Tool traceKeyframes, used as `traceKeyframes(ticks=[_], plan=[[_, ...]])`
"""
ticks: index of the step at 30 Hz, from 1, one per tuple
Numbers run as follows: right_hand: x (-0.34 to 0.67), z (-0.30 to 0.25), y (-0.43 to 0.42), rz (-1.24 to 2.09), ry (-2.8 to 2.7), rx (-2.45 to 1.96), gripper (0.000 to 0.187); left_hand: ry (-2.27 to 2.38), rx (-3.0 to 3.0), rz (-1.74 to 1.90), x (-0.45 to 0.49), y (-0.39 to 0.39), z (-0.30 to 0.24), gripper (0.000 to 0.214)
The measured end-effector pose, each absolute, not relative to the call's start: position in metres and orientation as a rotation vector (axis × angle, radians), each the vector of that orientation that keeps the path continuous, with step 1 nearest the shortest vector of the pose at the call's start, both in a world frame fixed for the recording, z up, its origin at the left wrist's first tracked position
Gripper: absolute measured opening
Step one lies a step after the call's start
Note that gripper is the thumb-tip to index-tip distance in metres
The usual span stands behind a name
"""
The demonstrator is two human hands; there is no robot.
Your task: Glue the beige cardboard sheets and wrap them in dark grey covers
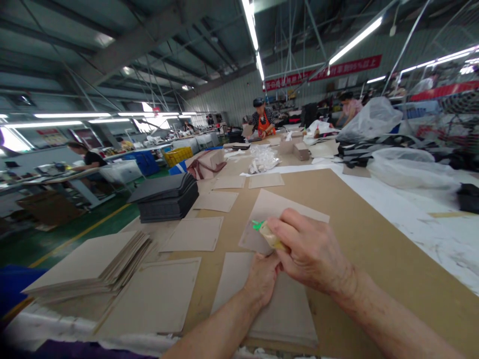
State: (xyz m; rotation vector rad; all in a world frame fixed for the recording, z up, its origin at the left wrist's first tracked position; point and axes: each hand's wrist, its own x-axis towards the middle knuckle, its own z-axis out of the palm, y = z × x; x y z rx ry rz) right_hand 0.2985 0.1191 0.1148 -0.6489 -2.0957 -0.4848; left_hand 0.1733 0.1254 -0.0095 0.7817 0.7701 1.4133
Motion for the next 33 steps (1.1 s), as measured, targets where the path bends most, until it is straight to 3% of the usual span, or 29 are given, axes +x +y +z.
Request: traceKeyframes(ticks=[9, 20, 26, 33], plan=[[0.312, 0.128, 0.14, -0.577, -1.975, -0.709, 0.026, 0.818, 0.727, 1.408, 0.172, 0.124, -0.008, 0.041], [0.322, 0.139, 0.151, -0.617, -1.883, -0.756, 0.028, 0.855, 0.775, 1.372, 0.17, 0.123, -0.01, 0.033], [0.31, 0.127, 0.136, -0.505, -2.016, -0.718, 0.025, 0.847, 0.762, 1.39, 0.172, 0.122, -0.002, 0.04], [0.29, 0.101, 0.102, -0.245, -2.232, -0.629, 0.019, 0.813, 0.728, 1.508, 0.169, 0.118, 0.002, 0.032]])
